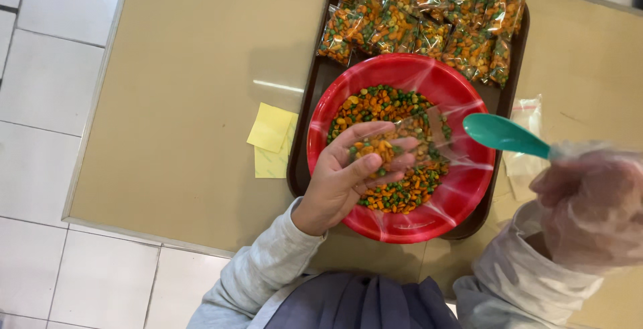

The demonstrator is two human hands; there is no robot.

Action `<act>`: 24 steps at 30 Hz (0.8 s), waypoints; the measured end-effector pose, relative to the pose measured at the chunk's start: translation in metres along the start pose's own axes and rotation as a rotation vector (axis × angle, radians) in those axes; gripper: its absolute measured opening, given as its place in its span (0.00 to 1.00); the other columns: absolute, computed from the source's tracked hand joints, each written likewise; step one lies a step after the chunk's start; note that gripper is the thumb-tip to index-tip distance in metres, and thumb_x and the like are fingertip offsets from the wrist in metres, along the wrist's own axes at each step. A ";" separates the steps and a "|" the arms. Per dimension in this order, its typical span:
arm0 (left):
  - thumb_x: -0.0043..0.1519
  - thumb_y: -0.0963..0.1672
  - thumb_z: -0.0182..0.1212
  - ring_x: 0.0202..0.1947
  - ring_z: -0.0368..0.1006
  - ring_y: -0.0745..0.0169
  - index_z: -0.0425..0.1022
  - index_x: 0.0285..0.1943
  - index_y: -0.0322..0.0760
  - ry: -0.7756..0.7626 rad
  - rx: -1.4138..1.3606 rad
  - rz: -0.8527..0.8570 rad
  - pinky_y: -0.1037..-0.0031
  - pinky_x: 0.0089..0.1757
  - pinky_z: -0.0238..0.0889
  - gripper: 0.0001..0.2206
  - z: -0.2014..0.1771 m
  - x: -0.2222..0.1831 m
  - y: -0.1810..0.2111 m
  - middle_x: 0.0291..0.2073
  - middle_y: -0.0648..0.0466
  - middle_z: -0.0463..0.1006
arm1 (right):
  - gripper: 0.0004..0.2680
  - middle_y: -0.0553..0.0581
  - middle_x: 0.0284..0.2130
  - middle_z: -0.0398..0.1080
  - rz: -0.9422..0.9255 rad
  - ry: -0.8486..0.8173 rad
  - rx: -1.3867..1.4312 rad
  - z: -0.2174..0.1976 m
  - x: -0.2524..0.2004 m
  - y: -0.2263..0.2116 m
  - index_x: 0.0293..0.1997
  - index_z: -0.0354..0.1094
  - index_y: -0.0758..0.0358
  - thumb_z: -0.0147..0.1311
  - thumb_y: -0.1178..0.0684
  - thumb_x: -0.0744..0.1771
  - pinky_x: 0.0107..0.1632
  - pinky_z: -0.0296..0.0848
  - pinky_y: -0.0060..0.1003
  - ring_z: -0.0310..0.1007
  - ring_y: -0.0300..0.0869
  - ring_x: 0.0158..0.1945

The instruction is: The person scoops small orange and green snacks from a red bowl into small plastic bags using a spoon and then seals the bags by hand.

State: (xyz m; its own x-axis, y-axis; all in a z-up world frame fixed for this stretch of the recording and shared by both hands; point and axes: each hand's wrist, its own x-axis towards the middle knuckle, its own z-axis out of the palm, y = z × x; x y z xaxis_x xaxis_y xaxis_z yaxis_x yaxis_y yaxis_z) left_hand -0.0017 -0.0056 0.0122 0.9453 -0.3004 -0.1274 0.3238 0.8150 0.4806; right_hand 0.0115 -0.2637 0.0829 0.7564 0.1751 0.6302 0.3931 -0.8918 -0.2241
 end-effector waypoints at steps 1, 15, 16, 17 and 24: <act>0.65 0.42 0.63 0.55 0.76 0.41 0.65 0.66 0.33 -0.005 -0.009 0.041 0.63 0.54 0.74 0.21 -0.004 -0.001 -0.002 0.61 0.28 0.72 | 0.10 0.61 0.24 0.67 0.328 -0.071 0.176 0.001 0.014 -0.013 0.34 0.71 0.72 0.52 0.66 0.75 0.34 0.63 0.39 0.67 0.47 0.29; 0.61 0.46 0.68 0.52 0.77 0.41 0.62 0.67 0.33 0.111 0.037 0.041 0.62 0.51 0.75 0.27 -0.011 0.002 -0.011 0.60 0.27 0.71 | 0.11 0.56 0.16 0.64 1.047 -0.955 0.647 0.102 0.001 0.021 0.37 0.68 0.61 0.52 0.44 0.71 0.18 0.55 0.31 0.59 0.41 0.14; 0.62 0.46 0.67 0.52 0.77 0.41 0.62 0.67 0.32 0.107 0.031 0.048 0.62 0.52 0.74 0.27 -0.011 0.002 -0.011 0.60 0.27 0.71 | 0.10 0.58 0.17 0.65 1.136 -0.944 0.738 0.107 -0.005 0.024 0.45 0.69 0.61 0.55 0.45 0.69 0.17 0.58 0.30 0.60 0.40 0.14; 0.62 0.45 0.67 0.52 0.77 0.41 0.62 0.67 0.32 0.107 0.024 0.058 0.62 0.52 0.74 0.27 -0.012 0.002 -0.012 0.60 0.27 0.71 | 0.14 0.59 0.19 0.66 1.223 -0.936 0.829 0.112 -0.010 0.027 0.53 0.69 0.60 0.58 0.46 0.66 0.16 0.61 0.30 0.61 0.40 0.14; 0.63 0.45 0.66 0.53 0.77 0.39 0.62 0.67 0.32 0.118 0.019 0.055 0.62 0.51 0.75 0.25 -0.010 0.001 -0.010 0.60 0.26 0.71 | 0.28 0.86 0.23 0.66 1.416 -0.838 1.577 0.122 -0.018 0.045 0.55 0.66 0.76 0.34 0.35 0.65 0.17 0.62 0.45 0.66 0.63 0.17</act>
State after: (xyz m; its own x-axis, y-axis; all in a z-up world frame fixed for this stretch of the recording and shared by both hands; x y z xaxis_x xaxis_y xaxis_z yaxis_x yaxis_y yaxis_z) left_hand -0.0033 -0.0096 -0.0012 0.9600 -0.1943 -0.2017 0.2720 0.8184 0.5062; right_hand 0.0791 -0.2560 -0.0288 0.6429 0.3910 -0.6587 -0.7651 0.2868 -0.5765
